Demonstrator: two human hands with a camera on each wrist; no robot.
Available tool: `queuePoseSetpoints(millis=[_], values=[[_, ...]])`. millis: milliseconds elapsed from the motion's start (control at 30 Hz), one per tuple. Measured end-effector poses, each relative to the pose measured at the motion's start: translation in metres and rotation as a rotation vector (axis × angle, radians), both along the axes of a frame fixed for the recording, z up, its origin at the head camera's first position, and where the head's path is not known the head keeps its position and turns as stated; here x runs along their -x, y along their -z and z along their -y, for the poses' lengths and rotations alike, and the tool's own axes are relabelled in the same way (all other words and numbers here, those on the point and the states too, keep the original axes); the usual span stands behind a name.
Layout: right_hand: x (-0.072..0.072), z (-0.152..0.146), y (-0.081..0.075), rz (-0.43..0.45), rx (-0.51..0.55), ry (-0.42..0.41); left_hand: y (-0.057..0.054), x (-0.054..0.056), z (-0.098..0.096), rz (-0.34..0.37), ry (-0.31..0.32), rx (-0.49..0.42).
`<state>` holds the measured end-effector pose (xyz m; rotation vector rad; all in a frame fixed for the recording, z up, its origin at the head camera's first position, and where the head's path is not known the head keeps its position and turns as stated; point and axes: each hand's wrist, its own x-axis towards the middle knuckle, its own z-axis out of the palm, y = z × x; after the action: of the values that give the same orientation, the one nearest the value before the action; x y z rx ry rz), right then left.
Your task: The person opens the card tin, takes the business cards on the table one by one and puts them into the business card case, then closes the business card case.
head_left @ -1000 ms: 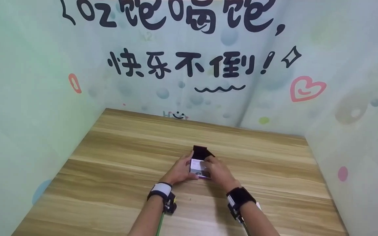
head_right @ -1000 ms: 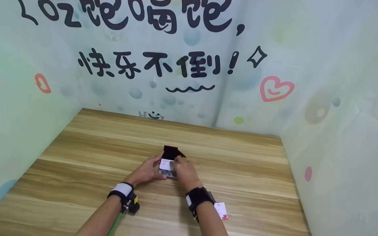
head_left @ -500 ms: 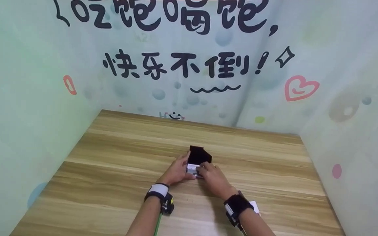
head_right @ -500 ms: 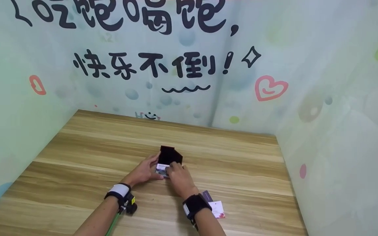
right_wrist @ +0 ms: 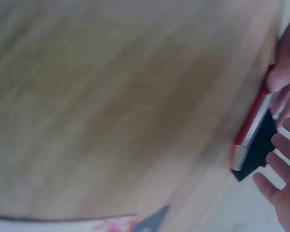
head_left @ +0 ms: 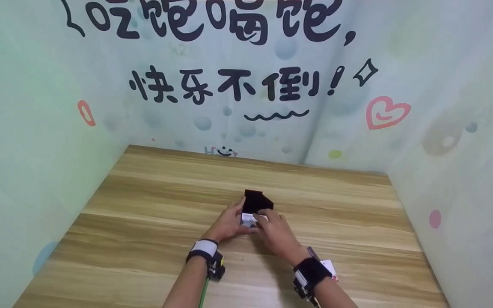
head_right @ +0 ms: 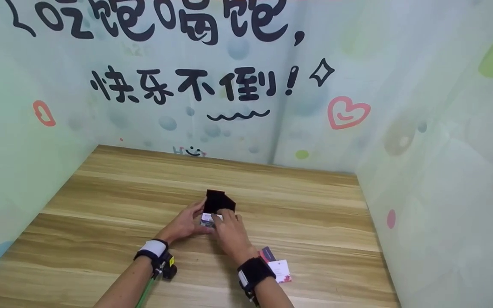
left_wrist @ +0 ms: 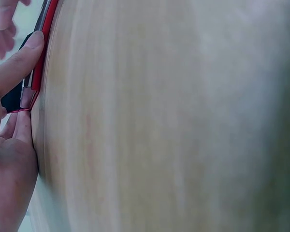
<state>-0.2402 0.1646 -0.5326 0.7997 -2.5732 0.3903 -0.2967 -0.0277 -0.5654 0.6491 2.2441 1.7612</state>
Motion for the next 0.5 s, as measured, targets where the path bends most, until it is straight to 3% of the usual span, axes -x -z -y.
queuePoseSetpoints(millis=[167, 333, 500], values=[[-0.011, -0.007, -0.011, 0.026, 0.009, 0.037, 0.002, -0.002, 0.001, -0.061, -0.029, 0.073], [-0.021, -0.019, -0.017, 0.020, 0.030, 0.094, 0.001, -0.003, 0.000, -0.052, -0.033, 0.132], [-0.029, -0.030, -0.022, 0.010, 0.047, 0.139, -0.002, -0.001, 0.000, -0.011, -0.026, 0.082]])
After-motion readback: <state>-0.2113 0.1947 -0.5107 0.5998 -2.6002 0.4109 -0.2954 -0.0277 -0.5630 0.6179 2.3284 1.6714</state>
